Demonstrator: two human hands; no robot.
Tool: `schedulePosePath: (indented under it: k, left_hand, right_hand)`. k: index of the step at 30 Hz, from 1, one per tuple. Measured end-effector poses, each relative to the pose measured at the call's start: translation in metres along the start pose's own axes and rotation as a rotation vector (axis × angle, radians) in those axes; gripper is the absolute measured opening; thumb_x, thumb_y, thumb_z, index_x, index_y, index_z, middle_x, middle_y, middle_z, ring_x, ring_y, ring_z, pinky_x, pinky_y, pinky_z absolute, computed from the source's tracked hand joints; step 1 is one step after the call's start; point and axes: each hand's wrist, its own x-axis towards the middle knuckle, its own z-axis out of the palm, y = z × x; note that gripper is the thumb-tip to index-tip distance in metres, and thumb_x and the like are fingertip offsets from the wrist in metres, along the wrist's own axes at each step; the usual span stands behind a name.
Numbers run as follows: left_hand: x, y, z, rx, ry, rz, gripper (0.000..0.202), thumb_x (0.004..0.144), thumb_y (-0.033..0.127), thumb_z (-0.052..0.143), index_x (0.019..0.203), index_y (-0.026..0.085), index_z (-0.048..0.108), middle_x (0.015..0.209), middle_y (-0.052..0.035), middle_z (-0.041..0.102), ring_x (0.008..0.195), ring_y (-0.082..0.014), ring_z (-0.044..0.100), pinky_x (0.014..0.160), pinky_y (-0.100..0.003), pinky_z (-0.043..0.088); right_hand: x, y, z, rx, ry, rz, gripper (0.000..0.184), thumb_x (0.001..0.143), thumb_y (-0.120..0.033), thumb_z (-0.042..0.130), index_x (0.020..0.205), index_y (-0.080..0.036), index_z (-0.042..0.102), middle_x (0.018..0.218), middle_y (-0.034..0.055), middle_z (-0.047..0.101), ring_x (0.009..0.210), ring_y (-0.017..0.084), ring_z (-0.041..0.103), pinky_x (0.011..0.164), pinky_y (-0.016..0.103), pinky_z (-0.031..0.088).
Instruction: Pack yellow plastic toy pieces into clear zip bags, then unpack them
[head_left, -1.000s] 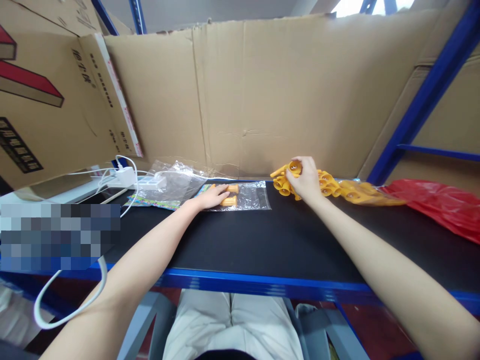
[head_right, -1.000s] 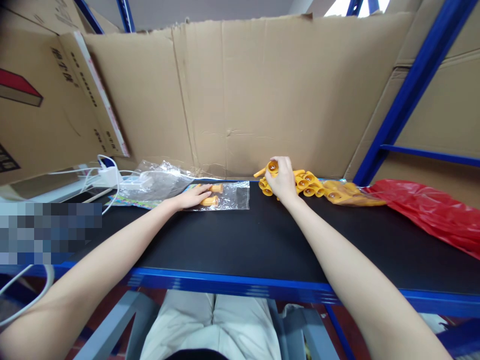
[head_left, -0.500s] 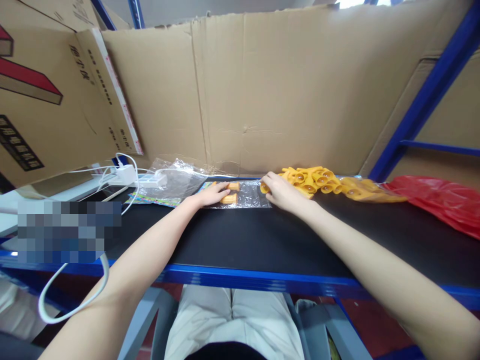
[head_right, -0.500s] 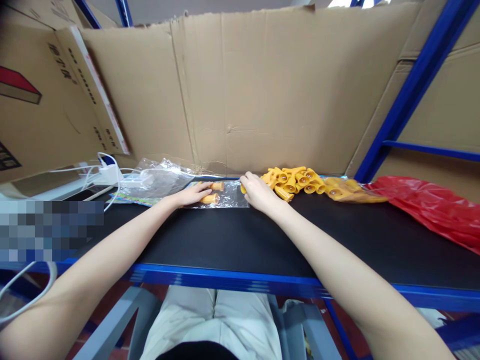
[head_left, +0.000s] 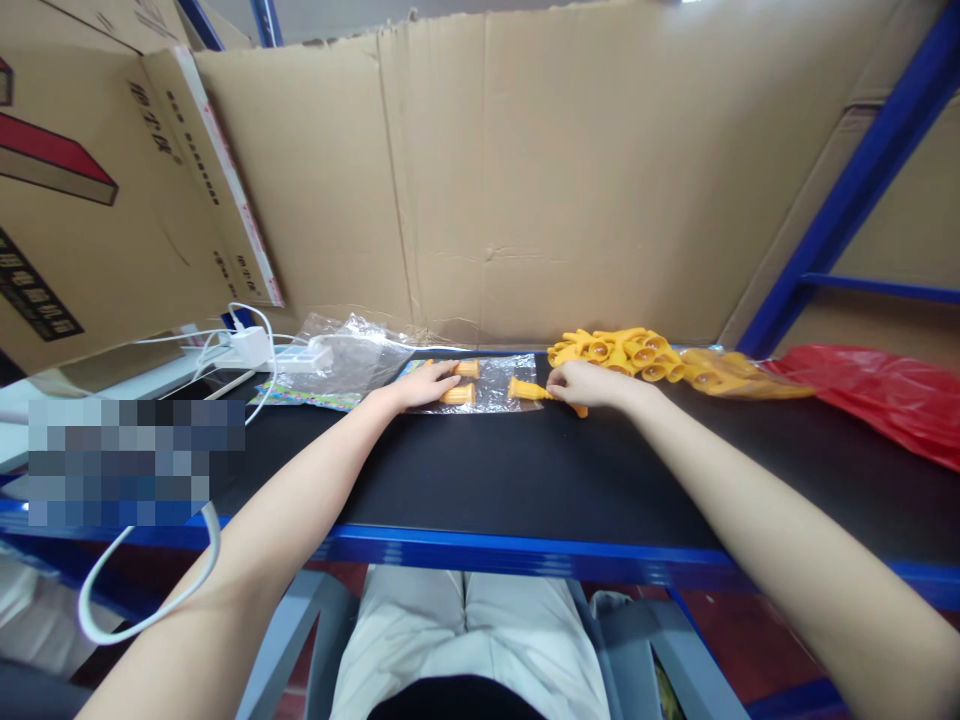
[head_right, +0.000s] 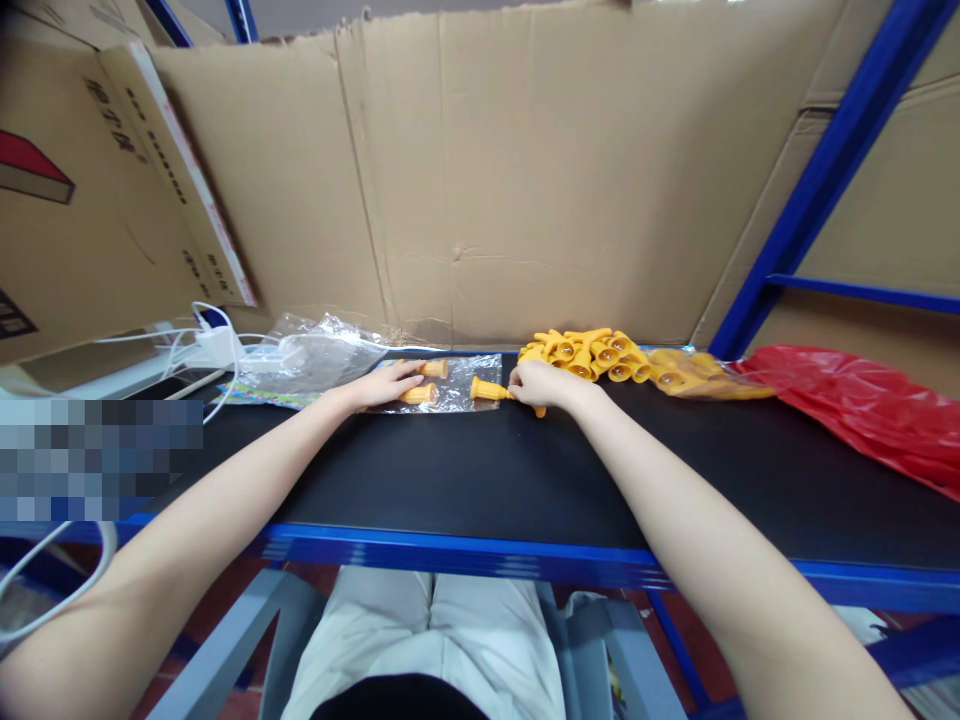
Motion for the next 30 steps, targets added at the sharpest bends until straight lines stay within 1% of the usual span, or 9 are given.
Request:
schedulePosePath:
  k: [4,7,9,12,16,19,22,25,30]
  left_hand:
    - [0.001,-0.001,0.001,-0.001,0.005,0.007,0.069,0.084,0.057,0.027,0.139,0.016,0.033,0.146,-0.0049,0.031,0.134,-0.0212,0.029,0.109,-0.031,0.021]
    - [0.001,-0.001,0.001,0.002,0.012,-0.003,0.068,0.084,0.055,0.028,0.139,0.015,0.034,0.146,-0.0054,0.032,0.134,-0.0212,0.030,0.109,-0.030,0.020]
    - [0.001,-0.002,0.001,-0.003,0.019,0.002,0.067,0.084,0.054,0.030,0.139,0.015,0.035,0.145,-0.0055,0.033,0.133,-0.0212,0.031,0.109,-0.029,0.021]
    - [0.001,-0.002,0.001,-0.031,0.027,0.012,0.067,0.083,0.054,0.033,0.137,0.015,0.037,0.143,-0.0059,0.036,0.130,-0.0221,0.036,0.107,-0.030,0.025]
    - [0.000,0.003,0.001,-0.060,0.059,0.018,0.063,0.084,0.053,0.035,0.134,0.016,0.041,0.141,-0.0070,0.041,0.127,-0.0225,0.041,0.104,-0.031,0.030]
    - [-0.001,0.011,0.001,-0.019,0.095,0.050,0.055,0.086,0.049,0.034,0.127,0.015,0.049,0.134,-0.0091,0.049,0.122,-0.0236,0.046,0.101,-0.033,0.033]
    - [-0.003,0.019,0.000,-0.026,0.105,0.076,0.048,0.087,0.046,0.033,0.117,0.017,0.057,0.124,-0.0085,0.058,0.112,-0.0233,0.053,0.095,-0.032,0.037]
    - [-0.006,0.026,0.000,-0.106,0.103,0.038,0.045,0.087,0.046,0.034,0.112,0.017,0.059,0.117,-0.0075,0.062,0.104,-0.0221,0.056,0.089,-0.030,0.041]
    - [-0.006,0.024,0.004,-0.171,0.087,-0.008,0.042,0.087,0.048,0.033,0.101,0.018,0.060,0.099,-0.0049,0.067,0.091,-0.0203,0.059,0.078,-0.028,0.043]
  right_hand:
    - [-0.005,-0.006,-0.005,0.050,-0.056,-0.023,0.010,0.073,-0.019,0.056,0.075,-0.019,0.067,0.074,0.0035,0.067,0.062,0.016,0.059,0.057,0.025,0.042]
    - [-0.010,-0.012,-0.010,-0.018,-0.134,0.014,0.011,0.071,-0.020,0.059,0.080,-0.018,0.065,0.073,0.0036,0.066,0.061,0.015,0.059,0.056,0.024,0.041]
    - [-0.011,-0.014,-0.012,-0.072,-0.142,0.033,0.012,0.070,-0.018,0.058,0.079,-0.016,0.064,0.074,0.0041,0.066,0.062,0.014,0.059,0.055,0.023,0.039]
    - [-0.009,-0.014,-0.011,-0.105,-0.061,0.009,0.013,0.069,-0.016,0.055,0.078,-0.015,0.064,0.076,0.0047,0.066,0.063,0.014,0.058,0.055,0.022,0.038]
    - [-0.006,-0.012,-0.010,-0.087,0.092,-0.043,0.017,0.072,-0.022,0.053,0.082,-0.016,0.066,0.072,0.0045,0.066,0.063,0.015,0.058,0.057,0.023,0.038]
    - [-0.007,-0.014,-0.010,-0.090,0.165,-0.034,0.020,0.075,-0.026,0.051,0.084,-0.017,0.067,0.071,0.0044,0.067,0.063,0.015,0.057,0.057,0.024,0.038]
    - [-0.009,-0.018,-0.010,-0.133,0.198,-0.012,0.020,0.075,-0.026,0.052,0.085,-0.019,0.068,0.073,0.0045,0.068,0.064,0.016,0.058,0.056,0.024,0.037]
    - [-0.010,-0.022,-0.009,-0.177,0.204,0.009,0.020,0.076,-0.027,0.052,0.084,-0.019,0.069,0.074,0.0047,0.068,0.065,0.017,0.059,0.055,0.025,0.036]
    - [-0.011,-0.031,-0.005,-0.225,0.212,0.028,0.021,0.075,-0.026,0.053,0.086,-0.020,0.070,0.080,0.0065,0.069,0.071,0.019,0.061,0.059,0.026,0.038]
